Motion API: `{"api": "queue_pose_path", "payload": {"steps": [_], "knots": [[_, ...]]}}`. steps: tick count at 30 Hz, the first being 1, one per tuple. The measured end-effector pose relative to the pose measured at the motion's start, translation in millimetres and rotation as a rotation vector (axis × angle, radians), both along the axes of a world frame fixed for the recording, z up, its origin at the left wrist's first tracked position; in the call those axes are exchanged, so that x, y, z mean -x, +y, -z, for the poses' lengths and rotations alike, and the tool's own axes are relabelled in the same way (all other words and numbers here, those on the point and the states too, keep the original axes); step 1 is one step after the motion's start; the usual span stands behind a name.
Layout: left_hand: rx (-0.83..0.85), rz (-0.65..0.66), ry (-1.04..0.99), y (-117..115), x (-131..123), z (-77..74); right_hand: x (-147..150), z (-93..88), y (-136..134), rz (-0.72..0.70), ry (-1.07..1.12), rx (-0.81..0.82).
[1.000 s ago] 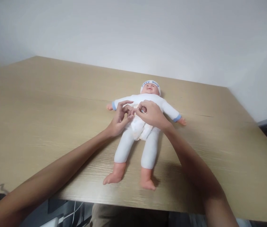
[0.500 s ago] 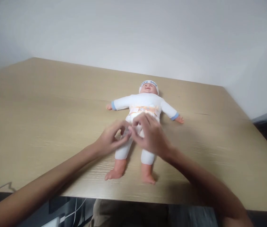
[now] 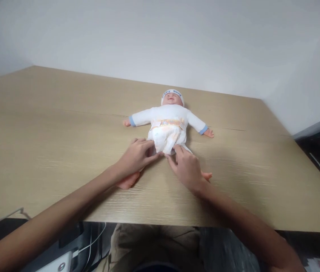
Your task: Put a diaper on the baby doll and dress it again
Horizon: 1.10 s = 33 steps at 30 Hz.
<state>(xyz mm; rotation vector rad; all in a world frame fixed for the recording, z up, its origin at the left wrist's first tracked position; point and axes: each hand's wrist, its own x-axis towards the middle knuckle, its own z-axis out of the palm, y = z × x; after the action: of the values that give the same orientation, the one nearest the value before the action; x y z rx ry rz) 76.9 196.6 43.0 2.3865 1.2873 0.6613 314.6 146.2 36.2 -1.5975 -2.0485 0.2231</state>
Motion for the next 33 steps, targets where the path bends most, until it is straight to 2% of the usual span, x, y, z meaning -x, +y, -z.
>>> {"api": "queue_pose_path", "payload": {"steps": [4,7,11,15,18,21,24,28,33], "knots": [[-0.021,0.035,0.006,-2,0,1.7,7,15.4,-3,-0.025,-0.038,-0.096],[-0.044,0.07,-0.063,-4,5,3.6,6,20.7,-6,-0.048,0.002,-0.128],[-0.048,0.094,-0.166,-5,8,2.2,4,15.6,-9,-0.098,0.064,-0.087],[0.041,0.121,-0.177,-2,8,-0.6,4,6.0,-9,-0.151,0.092,-0.005],[0.117,0.058,-0.217,-1,8,-1.8,5,2.3,-6,-0.121,0.123,0.118],[0.175,0.006,-0.292,-2,6,-3.5,5,3.6,-3,0.002,0.269,0.177],[0.259,-0.065,-0.445,-6,5,-3.7,3,7.4,0,0.098,0.417,0.118],[0.379,-0.21,-0.691,-11,5,1.2,-2,10.2,-1,0.175,0.445,0.037],[0.469,-0.222,-0.687,-14,6,3.3,-5,8.7,-3,0.154,0.352,0.001]]}}
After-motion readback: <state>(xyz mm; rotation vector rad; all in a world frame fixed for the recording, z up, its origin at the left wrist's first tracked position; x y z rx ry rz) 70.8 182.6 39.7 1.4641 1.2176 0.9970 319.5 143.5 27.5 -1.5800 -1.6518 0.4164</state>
